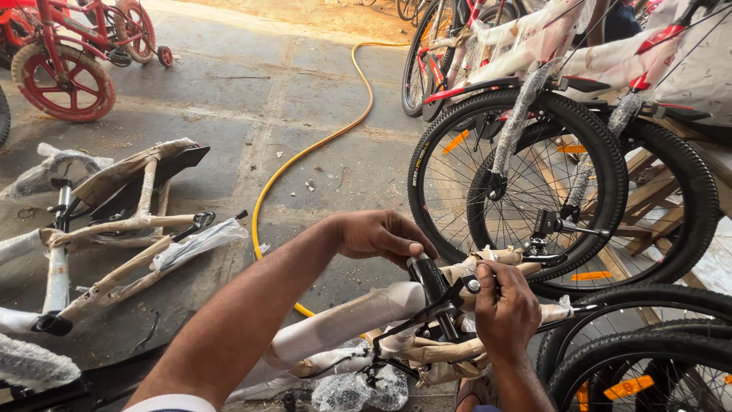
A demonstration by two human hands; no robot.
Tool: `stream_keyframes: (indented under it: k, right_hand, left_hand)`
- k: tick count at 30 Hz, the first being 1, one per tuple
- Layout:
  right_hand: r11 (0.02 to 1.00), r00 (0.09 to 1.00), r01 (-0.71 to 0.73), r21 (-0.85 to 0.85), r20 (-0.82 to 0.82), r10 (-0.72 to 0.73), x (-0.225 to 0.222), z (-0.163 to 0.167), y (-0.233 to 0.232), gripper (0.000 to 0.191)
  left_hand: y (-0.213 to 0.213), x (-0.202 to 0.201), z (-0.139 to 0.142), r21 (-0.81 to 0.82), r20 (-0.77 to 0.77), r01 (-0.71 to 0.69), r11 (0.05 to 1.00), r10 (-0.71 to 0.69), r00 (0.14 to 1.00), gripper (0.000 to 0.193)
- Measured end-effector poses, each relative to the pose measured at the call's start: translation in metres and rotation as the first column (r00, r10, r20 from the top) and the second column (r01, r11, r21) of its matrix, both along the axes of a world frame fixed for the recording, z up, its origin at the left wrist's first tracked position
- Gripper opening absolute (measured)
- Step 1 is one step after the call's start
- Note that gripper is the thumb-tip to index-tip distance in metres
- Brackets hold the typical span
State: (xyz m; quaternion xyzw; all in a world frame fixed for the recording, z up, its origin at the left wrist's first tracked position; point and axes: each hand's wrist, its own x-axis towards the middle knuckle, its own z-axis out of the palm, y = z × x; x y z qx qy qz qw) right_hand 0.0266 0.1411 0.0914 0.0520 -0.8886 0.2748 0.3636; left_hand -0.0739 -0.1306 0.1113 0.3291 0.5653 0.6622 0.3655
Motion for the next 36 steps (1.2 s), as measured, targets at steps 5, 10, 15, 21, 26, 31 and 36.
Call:
stream_keyframes:
  k: [5, 10, 15, 21, 26, 31, 36]
  right_hand:
    - [1.0, 1.0, 0.003, 0.011, -0.002, -0.003, 0.003, 0.002, -0.001, 0.028]
    - [1.0, 1.0, 0.004, 0.012, -0.001, -0.004, 0.003, 0.001, -0.002, 0.03]
    - [0.999, 0.993, 0.04, 0.016, 0.108, -0.041, -0.006, -0.004, 0.004, 0.036]
    - [0.999, 0.997, 0.032, 0.014, 0.075, -0.033, -0.007, -0.009, 0.005, 0.038]
    - [0.999, 0.996, 0.044, 0.02, 0.077, -0.046, -0.007, -0.006, 0.003, 0.037]
    - [0.999, 0.992, 0.042, 0.008, 0.118, -0.043, -0.009, -0.005, 0.004, 0.036]
    - [0.999, 0.993, 0.045, -0.015, 0.11, -0.043, -0.005, -0.002, 0.0, 0.035]
  left_hand:
    - [-0.003, 0.003, -0.002, 0.159, -0.081, 0.043, 0.986, -0.03, 0.996, 0.041]
    - [-0.004, 0.011, 0.003, 0.174, -0.024, 0.026, 0.984, -0.022, 0.999, 0.056]
    - [0.009, 0.02, -0.003, 0.036, 0.06, -0.242, 0.97, 0.239, 0.969, 0.056]
    - [0.016, 0.037, -0.016, 0.045, 0.23, -0.396, 0.917, 0.377, 0.897, 0.058]
    - [0.011, 0.06, -0.007, 0.143, 0.271, -0.485, 0.863, 0.437, 0.858, 0.062]
    - [0.02, 0.063, -0.008, 0.044, 0.353, -0.592, 0.805, 0.542, 0.763, 0.058]
    - [0.026, 0.054, -0.019, 0.046, 0.305, -0.559, 0.828, 0.521, 0.797, 0.058]
